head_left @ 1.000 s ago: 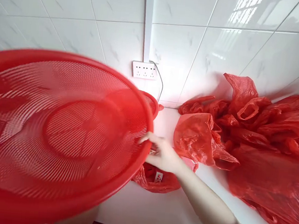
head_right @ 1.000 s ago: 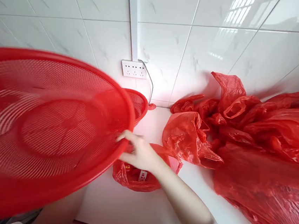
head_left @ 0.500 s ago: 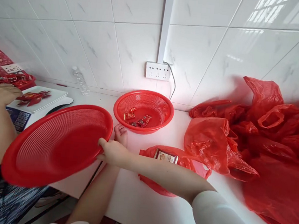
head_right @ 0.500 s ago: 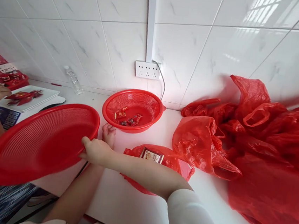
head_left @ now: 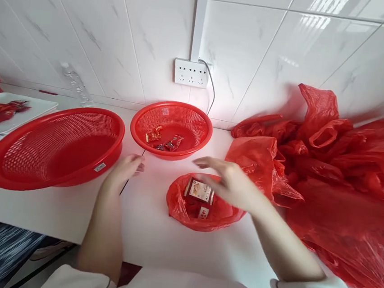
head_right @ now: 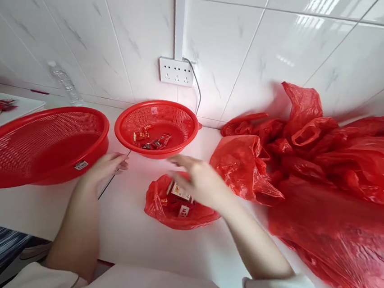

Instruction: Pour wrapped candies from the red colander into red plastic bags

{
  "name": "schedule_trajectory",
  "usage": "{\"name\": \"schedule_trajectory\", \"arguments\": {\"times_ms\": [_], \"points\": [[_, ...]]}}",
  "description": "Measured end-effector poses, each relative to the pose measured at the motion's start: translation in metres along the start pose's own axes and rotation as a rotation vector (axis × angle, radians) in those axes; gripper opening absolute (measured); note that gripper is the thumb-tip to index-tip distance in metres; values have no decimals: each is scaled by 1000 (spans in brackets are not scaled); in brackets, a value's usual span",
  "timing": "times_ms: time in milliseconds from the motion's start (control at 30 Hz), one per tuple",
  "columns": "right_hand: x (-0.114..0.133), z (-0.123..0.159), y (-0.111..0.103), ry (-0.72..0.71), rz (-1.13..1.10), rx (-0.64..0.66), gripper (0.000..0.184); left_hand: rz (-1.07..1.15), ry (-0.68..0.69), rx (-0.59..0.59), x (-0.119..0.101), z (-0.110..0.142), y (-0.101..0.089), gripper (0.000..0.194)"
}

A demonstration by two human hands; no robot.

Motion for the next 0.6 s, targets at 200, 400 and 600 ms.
{"name": "schedule_trajectory", "arguments": {"times_ms": [200, 400, 600], "points": [[-94, 107, -31, 582, 501, -151, 45, -535, -1, 15, 2, 58, 109, 34], [-126, 124, -5, 649, 367, -56, 36, -877, 103, 156, 7, 74, 161, 22], [-107, 101, -38, 474, -37, -369, 19, -367, 293, -21, -34, 53, 136, 21]]}}
Point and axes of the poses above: each hand's wrist, its own z-axis away from the middle knuckle, its own y-axis out of the palm, x = y × z, the point moved 5 cm from there along -z, towards the middle knuckle, and after that the axes turned 5 degrees about x, right-handed, at the moved point
